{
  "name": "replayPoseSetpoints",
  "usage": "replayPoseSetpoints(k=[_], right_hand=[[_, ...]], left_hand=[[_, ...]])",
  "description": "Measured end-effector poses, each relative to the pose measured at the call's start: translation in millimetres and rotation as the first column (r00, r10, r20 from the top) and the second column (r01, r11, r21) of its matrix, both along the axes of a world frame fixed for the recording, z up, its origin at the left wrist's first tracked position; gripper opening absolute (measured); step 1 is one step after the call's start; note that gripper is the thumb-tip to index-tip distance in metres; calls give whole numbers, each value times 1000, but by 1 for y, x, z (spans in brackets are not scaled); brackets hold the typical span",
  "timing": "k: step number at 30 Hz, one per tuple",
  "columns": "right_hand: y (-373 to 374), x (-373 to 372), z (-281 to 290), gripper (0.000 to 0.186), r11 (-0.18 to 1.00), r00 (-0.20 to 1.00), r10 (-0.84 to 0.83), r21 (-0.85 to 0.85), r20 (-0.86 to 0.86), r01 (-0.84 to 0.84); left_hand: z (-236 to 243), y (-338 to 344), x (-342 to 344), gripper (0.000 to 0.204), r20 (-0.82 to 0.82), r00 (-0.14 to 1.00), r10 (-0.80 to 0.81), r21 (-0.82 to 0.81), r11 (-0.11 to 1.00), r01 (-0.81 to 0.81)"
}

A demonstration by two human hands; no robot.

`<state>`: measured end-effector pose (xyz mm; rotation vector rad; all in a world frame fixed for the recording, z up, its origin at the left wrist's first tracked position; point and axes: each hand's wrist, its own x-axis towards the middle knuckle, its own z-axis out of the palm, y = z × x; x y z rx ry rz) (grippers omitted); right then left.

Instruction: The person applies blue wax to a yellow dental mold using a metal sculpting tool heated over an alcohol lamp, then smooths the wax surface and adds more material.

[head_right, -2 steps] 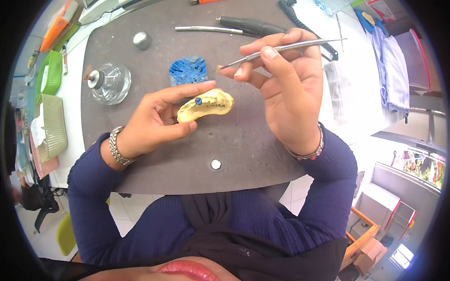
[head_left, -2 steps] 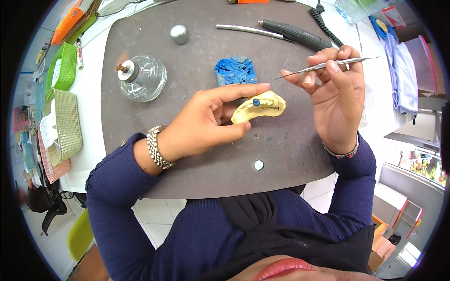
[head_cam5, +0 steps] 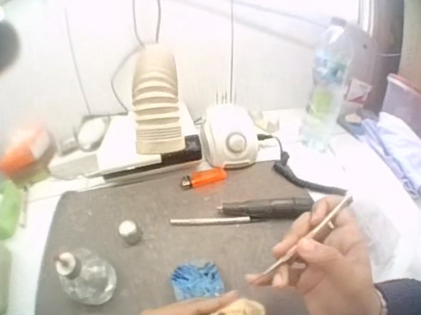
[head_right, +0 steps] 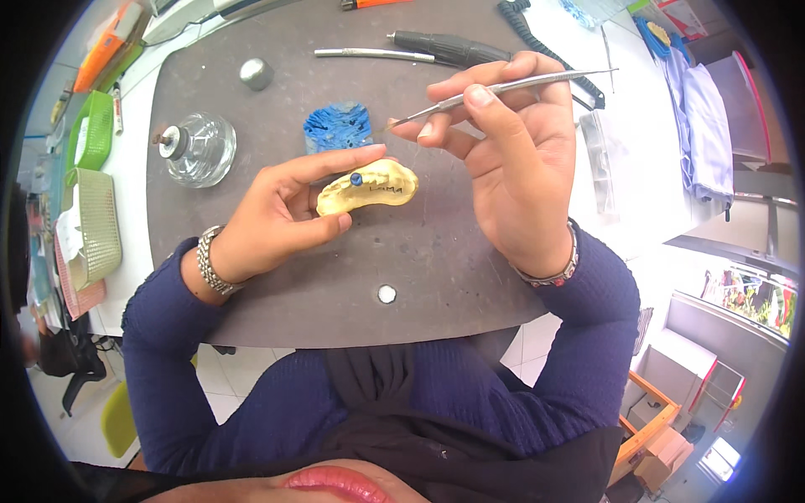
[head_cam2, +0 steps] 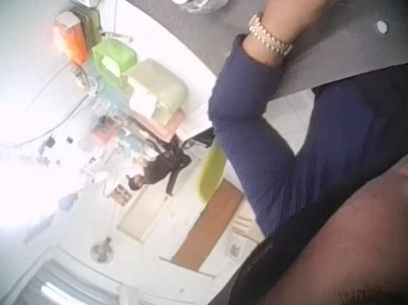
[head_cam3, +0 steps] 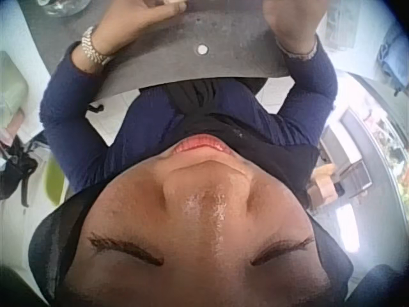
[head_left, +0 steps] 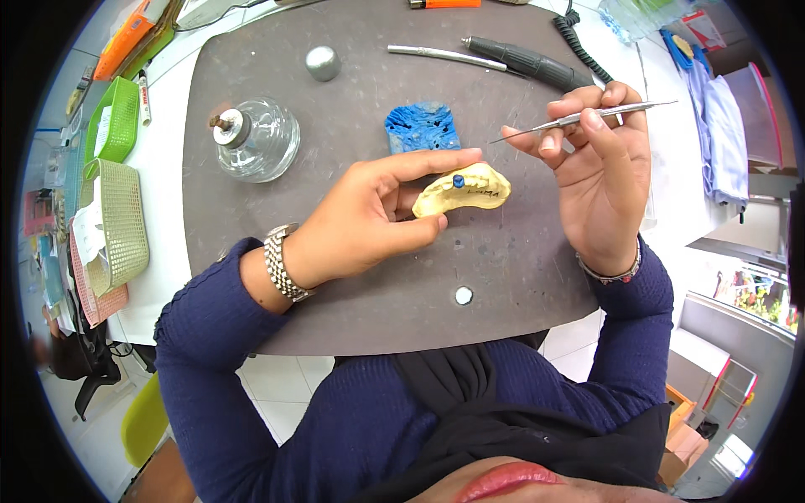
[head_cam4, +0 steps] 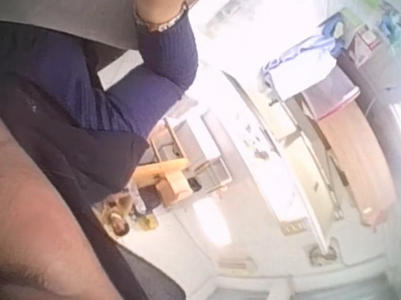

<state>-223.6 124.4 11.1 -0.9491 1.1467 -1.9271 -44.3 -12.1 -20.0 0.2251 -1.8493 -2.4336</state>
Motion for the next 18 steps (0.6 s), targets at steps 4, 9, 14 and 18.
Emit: replayPoseSetpoints(k=[4,9,14,18], right_hand=[[-1,0,-5,17,1000,1000,13,-28,0,-13],[-2,-6,-6,24,997,999,-9,-77,30,12],[-3,-5,-6,22,996,999,-28,-80,19,29],[-3,-6,-6,22,996,1000,-26,-84,12,27]], left_hand=[[-2,0,-1,51,-10,1000,17,25,1000,-17],[4,0,-3,48,6,1000,9,49,999,-10],[2,1,-1,48,9,1000,5,72,997,-6],[1,2,0,47,-11,1000,7,63,998,-6]])
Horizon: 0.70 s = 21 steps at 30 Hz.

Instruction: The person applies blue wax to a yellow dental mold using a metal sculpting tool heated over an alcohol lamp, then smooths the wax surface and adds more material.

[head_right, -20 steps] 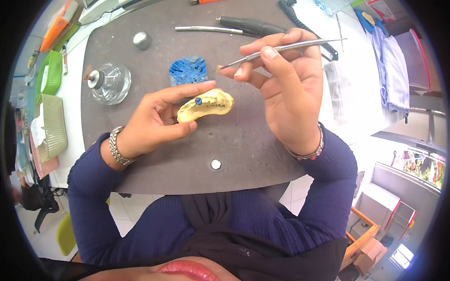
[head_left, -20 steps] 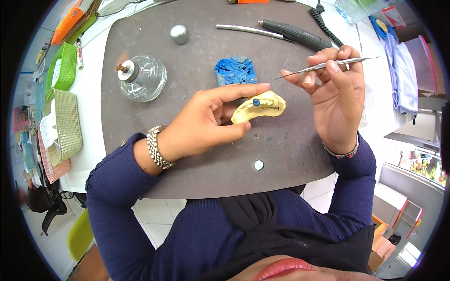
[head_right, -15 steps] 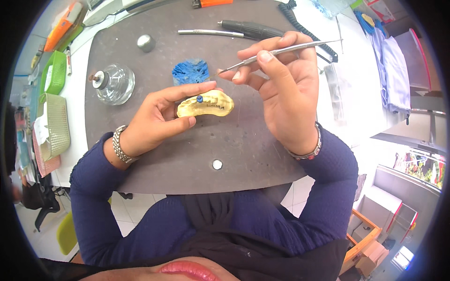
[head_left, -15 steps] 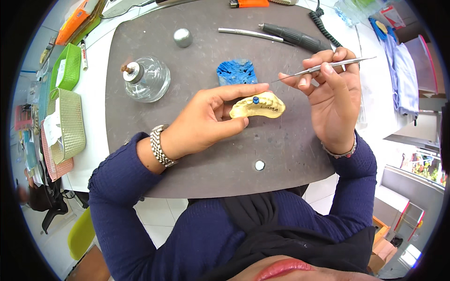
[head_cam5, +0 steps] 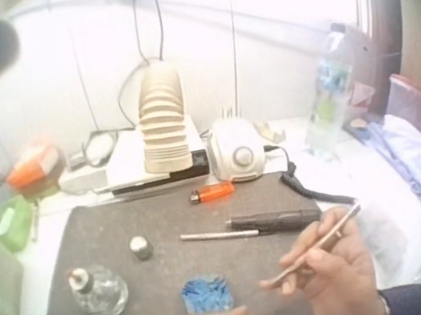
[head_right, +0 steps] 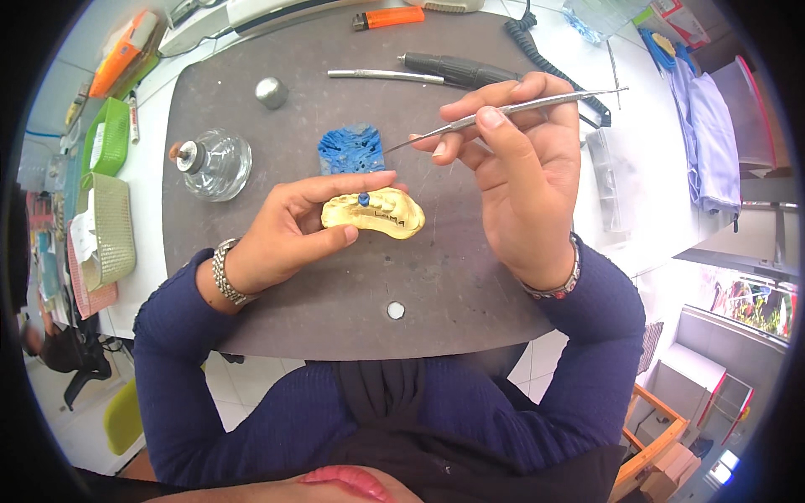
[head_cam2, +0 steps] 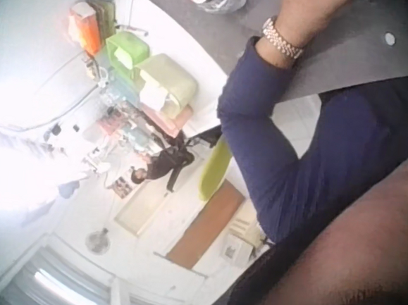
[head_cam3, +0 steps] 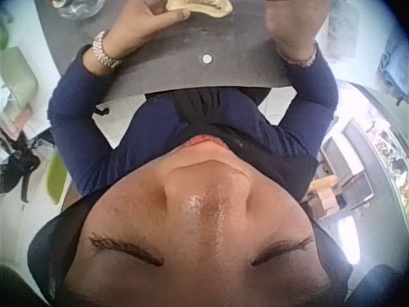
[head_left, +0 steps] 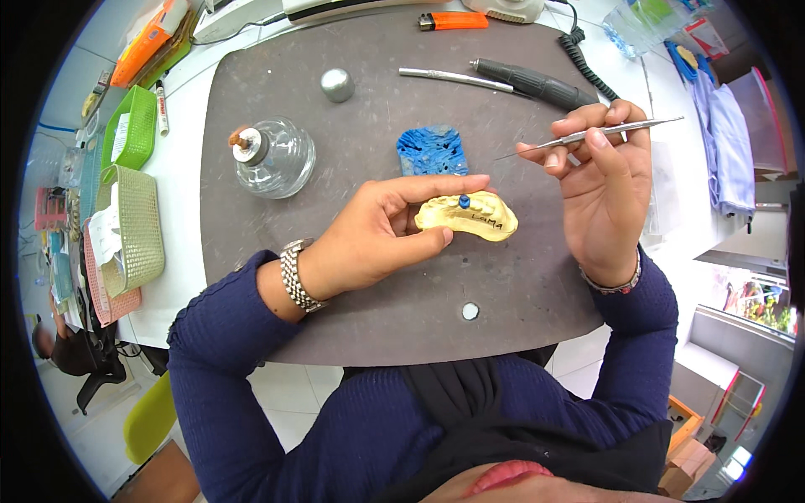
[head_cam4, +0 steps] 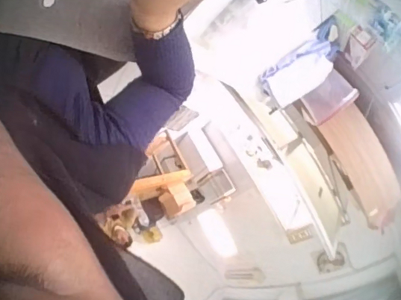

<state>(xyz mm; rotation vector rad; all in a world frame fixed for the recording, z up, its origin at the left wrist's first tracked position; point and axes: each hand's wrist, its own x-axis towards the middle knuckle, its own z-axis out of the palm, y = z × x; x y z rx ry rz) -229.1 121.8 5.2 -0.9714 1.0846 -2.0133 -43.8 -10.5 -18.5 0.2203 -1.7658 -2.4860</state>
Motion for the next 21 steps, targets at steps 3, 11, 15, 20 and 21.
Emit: replayPoseSetpoints(k=[3,11,15,20,21], right_hand=[[-1,-3,-3,22,1000,1000,8,12,-4,-8],[0,-6,-6,22,999,999,42,12,-25,-41],[-3,-4,-8,22,999,999,36,27,7,-36],[-4,-4,-12,23,998,997,61,21,56,-63],[-4,-3,-10,25,997,996,65,44,58,-68]], left_hand=[[-4,0,-1,47,-13,1000,23,19,1000,-23],[3,2,-3,48,79,997,19,13,1000,-20],[9,3,-4,41,108,993,39,-38,999,-35],[5,5,-3,35,61,993,101,-49,994,-98],[6,5,-3,34,55,993,104,-55,993,-101]])
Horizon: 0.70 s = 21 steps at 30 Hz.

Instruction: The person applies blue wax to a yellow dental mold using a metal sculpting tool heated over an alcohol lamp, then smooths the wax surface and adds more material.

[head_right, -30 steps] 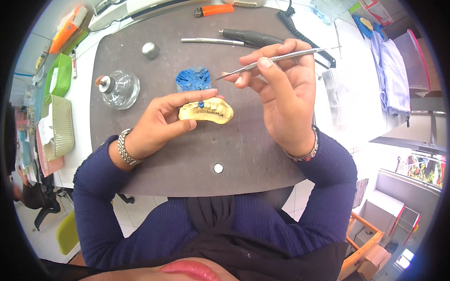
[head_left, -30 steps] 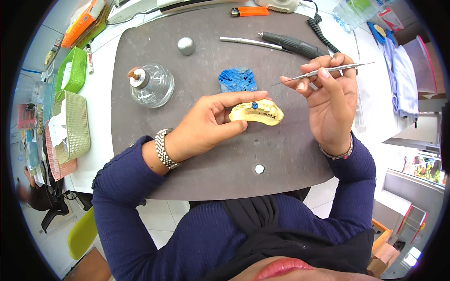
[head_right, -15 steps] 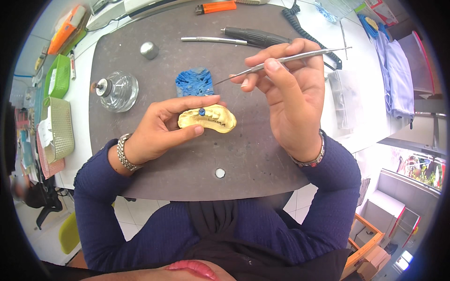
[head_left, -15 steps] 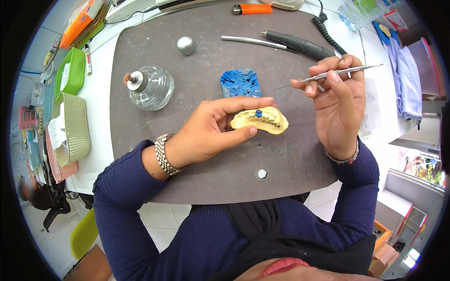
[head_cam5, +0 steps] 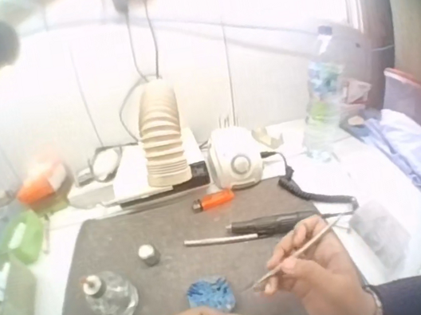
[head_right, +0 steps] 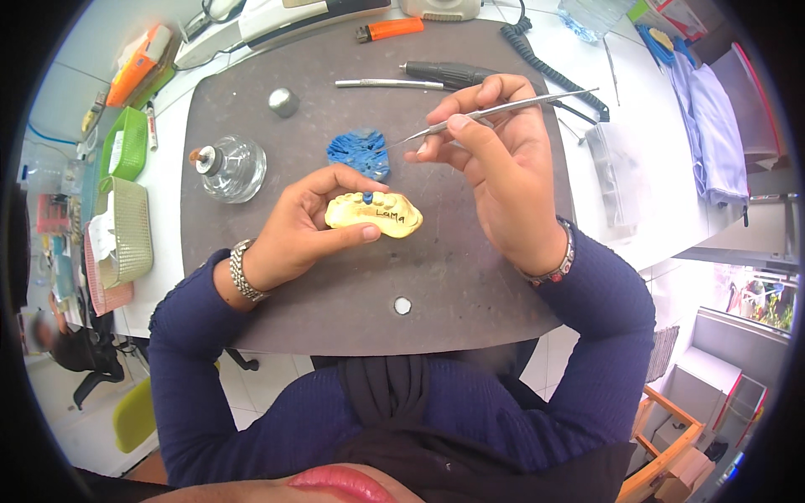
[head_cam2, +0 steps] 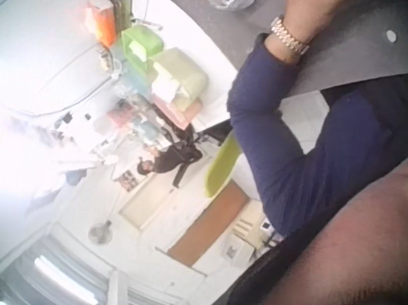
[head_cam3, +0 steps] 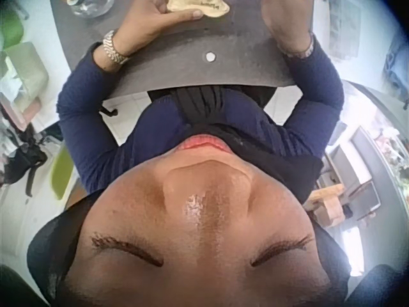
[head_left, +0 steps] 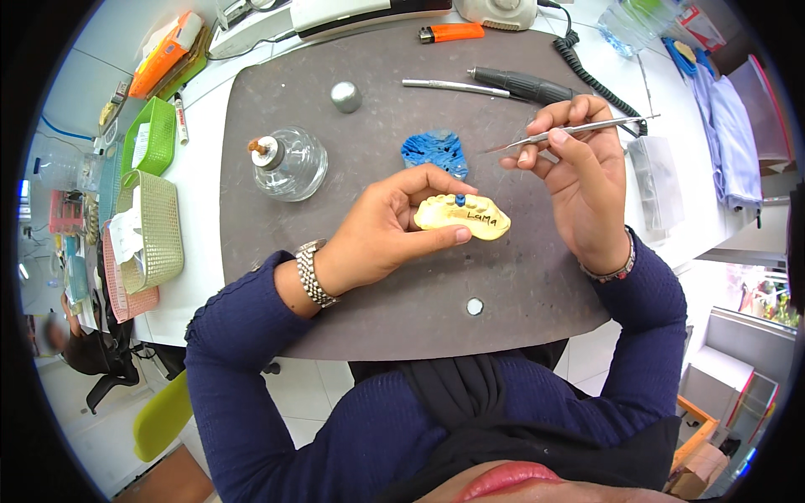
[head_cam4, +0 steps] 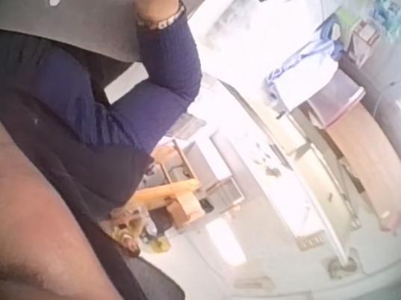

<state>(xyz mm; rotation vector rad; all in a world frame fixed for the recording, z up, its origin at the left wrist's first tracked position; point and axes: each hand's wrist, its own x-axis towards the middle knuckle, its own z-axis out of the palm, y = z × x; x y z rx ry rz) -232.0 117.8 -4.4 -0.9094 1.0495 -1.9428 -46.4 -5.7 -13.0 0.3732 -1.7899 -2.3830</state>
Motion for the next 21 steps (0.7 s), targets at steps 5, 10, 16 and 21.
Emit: replayPoseSetpoints(k=[5,10,16,21], right_hand=[[0,7,8,33,994,997,-45,100,-56,51],[-2,6,5,32,995,996,-54,86,-74,60],[-3,1,0,28,998,997,-56,39,-57,58],[-7,-7,-3,16,994,1000,-6,110,11,4]], left_hand=[[2,0,1,34,51,999,12,7,1000,-12],[-3,1,1,32,7,1000,26,-38,999,-26],[-7,0,1,28,8,999,-53,-176,983,53],[-3,4,2,27,5,972,-236,-641,745,184]])
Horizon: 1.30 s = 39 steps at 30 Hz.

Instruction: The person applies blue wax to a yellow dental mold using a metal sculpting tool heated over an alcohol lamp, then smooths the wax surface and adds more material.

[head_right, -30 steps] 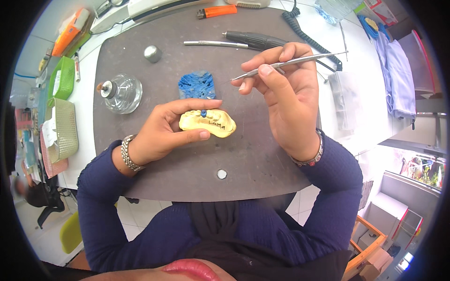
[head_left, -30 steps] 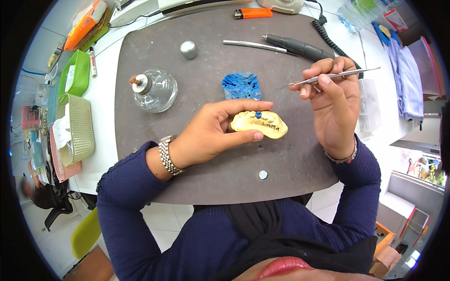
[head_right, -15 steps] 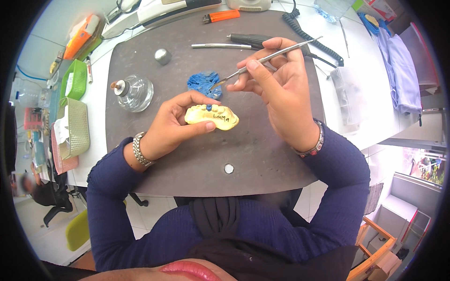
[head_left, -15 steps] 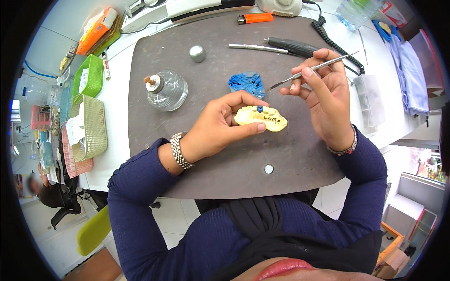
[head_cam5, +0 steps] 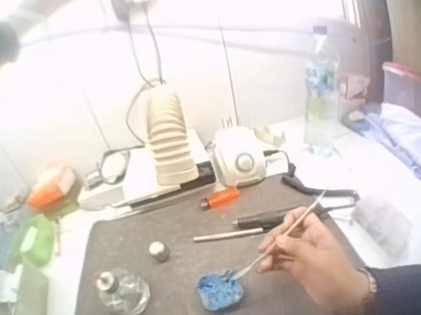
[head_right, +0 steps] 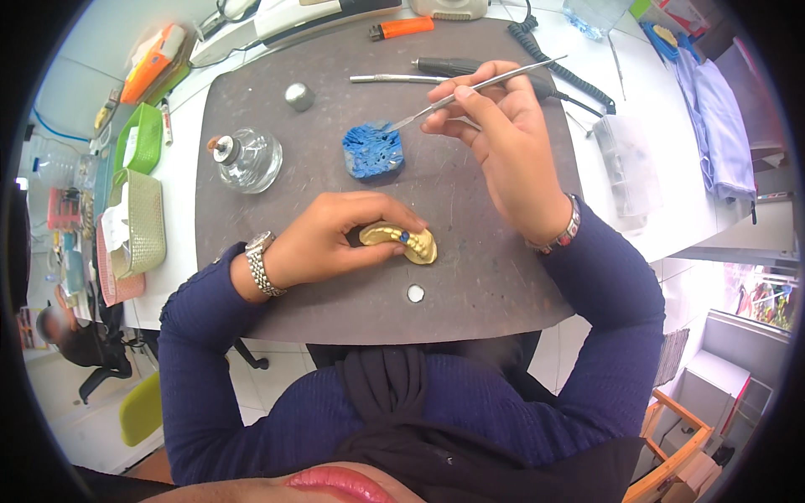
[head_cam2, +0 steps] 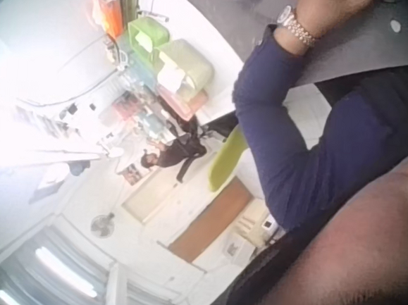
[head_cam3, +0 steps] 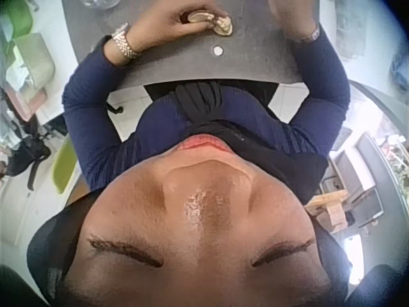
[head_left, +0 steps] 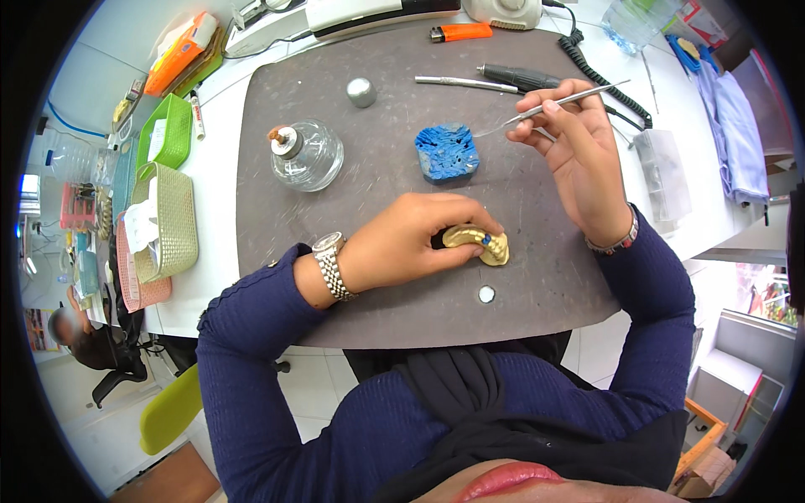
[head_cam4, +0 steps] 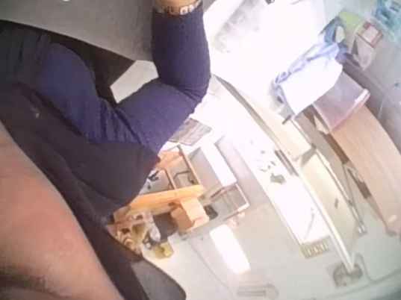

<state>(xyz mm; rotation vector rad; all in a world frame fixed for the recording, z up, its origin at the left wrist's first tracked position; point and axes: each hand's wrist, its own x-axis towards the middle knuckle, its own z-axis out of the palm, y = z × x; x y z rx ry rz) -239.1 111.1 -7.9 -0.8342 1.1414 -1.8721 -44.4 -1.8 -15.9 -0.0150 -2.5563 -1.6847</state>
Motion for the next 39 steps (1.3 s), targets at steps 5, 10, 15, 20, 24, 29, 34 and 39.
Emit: replayPoseSetpoints(k=[5,10,15,20,24,29,34,39], right_hand=[[-14,-6,-6,12,999,995,54,-9,78,-53],[-20,-4,-9,11,995,995,98,21,-21,-98],[-25,15,13,11,987,987,158,-10,-30,-159],[-58,43,33,12,964,964,267,0,9,-267],[-88,69,26,11,967,965,252,4,70,-253],[-89,74,17,12,980,980,198,23,30,-199],[-91,73,16,12,982,981,190,0,28,-190],[-91,74,16,13,980,980,201,6,6,-201]], left_hand=[[-1,2,0,30,-95,995,-15,-107,994,5],[-7,3,1,34,-153,987,-44,-192,981,14],[-11,-1,0,35,-229,972,-51,-230,973,-3],[-15,-2,2,34,-257,965,-47,-264,964,-23],[-18,-3,6,35,-210,977,-37,-264,964,-20],[-24,-1,-1,36,-250,965,-74,-279,960,2],[-27,-1,-1,35,-257,965,-56,-262,965,-14],[-25,-2,-1,35,-260,964,-59,-233,972,-4]])
